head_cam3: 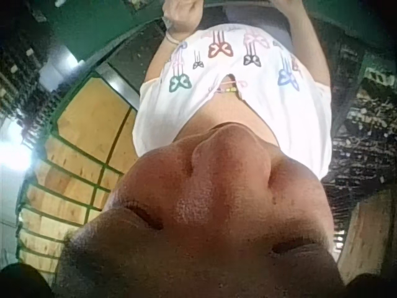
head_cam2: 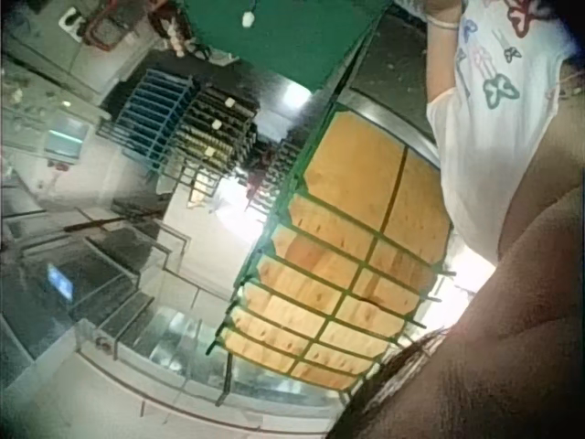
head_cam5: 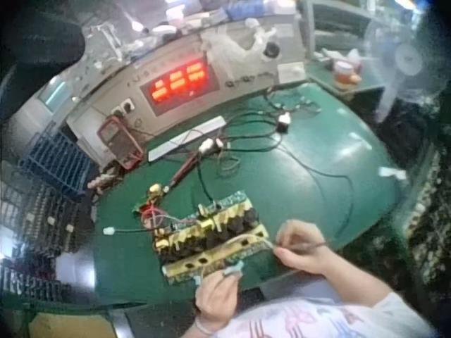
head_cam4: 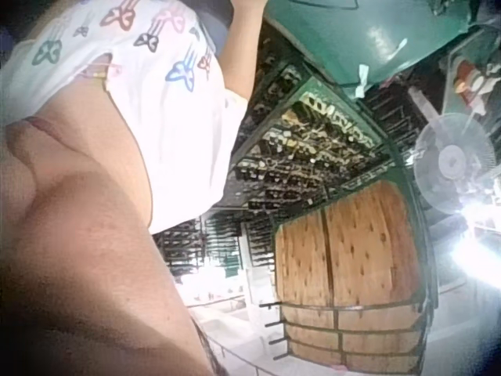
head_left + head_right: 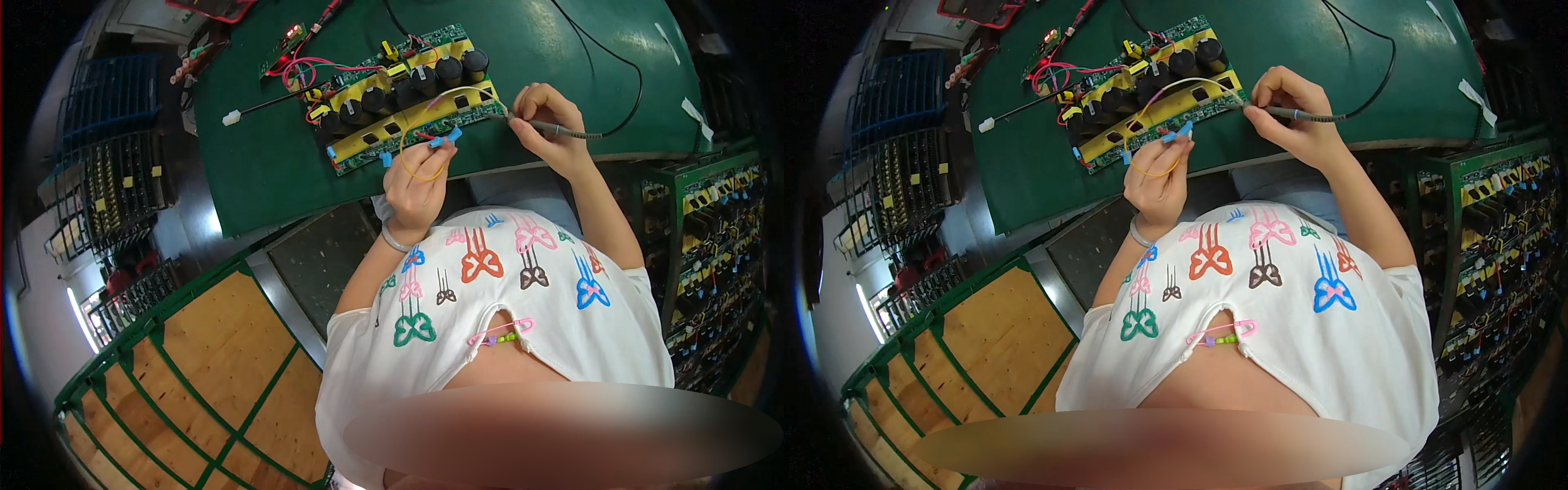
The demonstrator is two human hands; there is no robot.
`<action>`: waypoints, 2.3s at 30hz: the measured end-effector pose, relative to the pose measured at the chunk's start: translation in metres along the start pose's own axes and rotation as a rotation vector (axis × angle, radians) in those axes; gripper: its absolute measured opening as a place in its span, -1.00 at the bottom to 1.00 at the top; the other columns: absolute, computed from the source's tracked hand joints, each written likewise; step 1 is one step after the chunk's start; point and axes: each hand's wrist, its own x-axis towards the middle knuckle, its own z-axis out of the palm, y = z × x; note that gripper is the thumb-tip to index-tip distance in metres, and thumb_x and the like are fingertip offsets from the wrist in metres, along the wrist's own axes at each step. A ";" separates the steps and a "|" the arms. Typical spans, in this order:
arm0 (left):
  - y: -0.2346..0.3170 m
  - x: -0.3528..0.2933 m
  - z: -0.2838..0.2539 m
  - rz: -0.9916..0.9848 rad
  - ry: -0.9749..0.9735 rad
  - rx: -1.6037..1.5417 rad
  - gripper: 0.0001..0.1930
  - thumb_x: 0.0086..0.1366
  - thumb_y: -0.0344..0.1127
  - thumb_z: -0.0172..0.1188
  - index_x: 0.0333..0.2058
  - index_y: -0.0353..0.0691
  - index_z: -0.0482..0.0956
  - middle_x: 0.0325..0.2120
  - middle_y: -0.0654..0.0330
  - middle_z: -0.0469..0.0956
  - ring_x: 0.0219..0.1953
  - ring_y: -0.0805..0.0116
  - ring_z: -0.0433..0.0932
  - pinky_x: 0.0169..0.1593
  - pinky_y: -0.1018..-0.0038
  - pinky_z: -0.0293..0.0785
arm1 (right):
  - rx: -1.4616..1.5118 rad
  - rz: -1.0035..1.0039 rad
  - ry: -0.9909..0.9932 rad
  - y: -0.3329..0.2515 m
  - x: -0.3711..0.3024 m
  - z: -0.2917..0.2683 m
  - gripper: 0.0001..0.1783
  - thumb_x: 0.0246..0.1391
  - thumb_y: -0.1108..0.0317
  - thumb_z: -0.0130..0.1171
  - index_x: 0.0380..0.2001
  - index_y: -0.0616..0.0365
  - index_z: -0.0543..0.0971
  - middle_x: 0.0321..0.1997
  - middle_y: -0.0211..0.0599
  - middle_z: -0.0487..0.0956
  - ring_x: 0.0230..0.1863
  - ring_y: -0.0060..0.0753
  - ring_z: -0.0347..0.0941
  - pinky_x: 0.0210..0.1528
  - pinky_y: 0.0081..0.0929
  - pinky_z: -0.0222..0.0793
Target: The person assembles electronic components onto a circuit board using a soldering iron, then tests the components with a multimeter connected by probes and cables.
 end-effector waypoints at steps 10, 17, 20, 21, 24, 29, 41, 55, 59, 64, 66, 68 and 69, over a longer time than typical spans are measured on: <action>-0.001 -0.005 0.008 0.003 0.013 0.106 -0.78 -0.01 -0.56 0.47 -0.37 -0.29 0.62 -0.45 0.12 0.54 -0.46 0.22 0.55 -0.38 0.42 0.48 | -0.109 -0.037 -0.028 0.002 0.001 0.000 -0.80 0.00 0.52 0.29 -0.44 0.23 0.42 -0.43 -0.41 0.41 -0.44 -0.62 0.33 -0.39 -0.65 0.27; -0.006 -0.010 0.009 -0.029 0.000 0.134 -0.81 0.00 -0.58 0.46 -0.41 -0.36 0.62 -0.44 0.09 0.56 -0.50 0.27 0.58 -0.43 0.47 0.52 | -0.171 -0.057 -0.048 0.000 0.004 0.001 -0.78 -0.03 0.47 0.36 -0.43 0.21 0.47 -0.43 -0.37 0.44 -0.45 -0.54 0.36 -0.41 -0.61 0.27; -0.004 -0.007 0.009 -0.038 -0.002 0.125 -0.82 -0.01 -0.58 0.47 -0.41 -0.37 0.64 -0.43 0.09 0.56 -0.50 0.28 0.58 -0.43 0.47 0.51 | -0.220 -0.099 -0.056 -0.003 0.005 0.002 -0.76 -0.06 0.46 0.40 -0.41 0.21 0.49 -0.42 -0.34 0.48 -0.43 -0.47 0.39 -0.38 -0.57 0.30; -0.003 -0.005 0.009 -0.038 0.002 0.133 -0.82 -0.01 -0.58 0.47 -0.41 -0.37 0.64 -0.43 0.09 0.56 -0.50 0.28 0.58 -0.43 0.47 0.51 | -0.239 -0.132 -0.054 -0.004 0.005 0.001 -0.75 -0.07 0.46 0.41 -0.40 0.21 0.49 -0.41 -0.32 0.49 -0.42 -0.43 0.41 -0.37 -0.55 0.32; -0.004 -0.002 0.009 -0.020 -0.012 0.134 -0.81 -0.02 -0.58 0.46 -0.40 -0.37 0.65 -0.44 0.09 0.56 -0.49 0.24 0.58 -0.42 0.46 0.51 | -0.223 -0.100 -0.053 -0.003 0.006 0.002 -0.74 -0.10 0.46 0.43 -0.40 0.21 0.50 -0.41 -0.31 0.52 -0.40 -0.39 0.43 -0.34 -0.52 0.34; -0.004 -0.003 0.007 -0.033 -0.054 0.171 -0.82 0.01 -0.57 0.42 -0.36 -0.37 0.66 -0.42 0.09 0.56 -0.48 0.21 0.56 -0.41 0.42 0.48 | -0.236 -0.095 -0.067 -0.004 0.008 0.003 -0.73 -0.11 0.47 0.43 -0.41 0.21 0.50 -0.42 -0.29 0.52 -0.39 -0.37 0.44 -0.33 -0.52 0.35; -0.005 -0.006 0.010 -0.063 -0.060 0.132 -0.79 0.02 -0.54 0.42 -0.31 -0.36 0.69 -0.45 0.16 0.52 -0.53 0.28 0.51 -0.46 0.44 0.41 | -0.341 -0.142 -0.102 -0.009 0.008 0.008 -0.76 -0.11 0.54 0.39 -0.41 0.22 0.49 -0.43 -0.26 0.50 -0.40 -0.32 0.46 -0.35 -0.47 0.37; -0.008 -0.009 0.011 -0.087 -0.027 0.110 -0.79 -0.01 -0.53 0.43 -0.35 -0.25 0.64 -0.48 0.15 0.48 -0.53 0.22 0.49 -0.47 0.33 0.40 | -0.350 -0.194 -0.080 -0.015 0.013 0.018 -0.76 -0.13 0.61 0.36 -0.43 0.22 0.47 -0.43 -0.23 0.47 -0.41 -0.25 0.43 -0.36 -0.44 0.35; -0.004 -0.014 0.015 -0.164 -0.084 0.233 -0.85 0.08 -0.36 0.41 -0.50 -0.18 0.57 -0.53 0.21 0.45 -0.52 0.22 0.47 -0.50 0.30 0.36 | -0.389 -0.165 -0.085 -0.016 0.013 0.017 -0.76 -0.13 0.65 0.33 -0.43 0.21 0.46 -0.45 -0.23 0.45 -0.44 -0.22 0.39 -0.39 -0.43 0.31; 0.001 -0.009 0.014 -0.093 -0.001 0.171 -0.82 0.00 -0.44 0.45 -0.50 -0.24 0.56 -0.48 0.21 0.46 -0.54 0.25 0.47 -0.52 0.37 0.36 | -0.373 -0.128 -0.046 -0.021 0.008 0.019 -0.75 -0.15 0.66 0.33 -0.44 0.21 0.45 -0.46 -0.23 0.45 -0.45 -0.22 0.39 -0.39 -0.44 0.32; -0.001 -0.007 0.011 -0.073 0.010 0.163 -0.83 0.01 -0.45 0.44 -0.49 -0.25 0.57 -0.47 0.21 0.47 -0.54 0.26 0.48 -0.52 0.37 0.36 | -0.365 -0.134 -0.045 -0.022 0.007 0.022 -0.74 -0.15 0.66 0.33 -0.44 0.21 0.45 -0.46 -0.24 0.45 -0.45 -0.23 0.39 -0.39 -0.44 0.32; 0.002 -0.004 0.009 -0.068 0.010 0.146 -0.83 0.00 -0.47 0.44 -0.46 -0.26 0.59 -0.46 0.21 0.47 -0.54 0.28 0.48 -0.52 0.37 0.36 | -0.388 -0.155 -0.047 -0.020 0.008 0.020 -0.75 -0.14 0.64 0.34 -0.43 0.22 0.45 -0.46 -0.25 0.46 -0.44 -0.26 0.40 -0.38 -0.45 0.33; 0.002 -0.004 0.010 -0.066 0.010 0.145 -0.83 0.00 -0.47 0.44 -0.46 -0.26 0.59 -0.46 0.21 0.47 -0.54 0.28 0.48 -0.52 0.37 0.36 | -0.388 -0.156 -0.045 -0.021 0.009 0.020 -0.75 -0.14 0.64 0.34 -0.43 0.22 0.45 -0.46 -0.25 0.46 -0.44 -0.26 0.40 -0.38 -0.45 0.33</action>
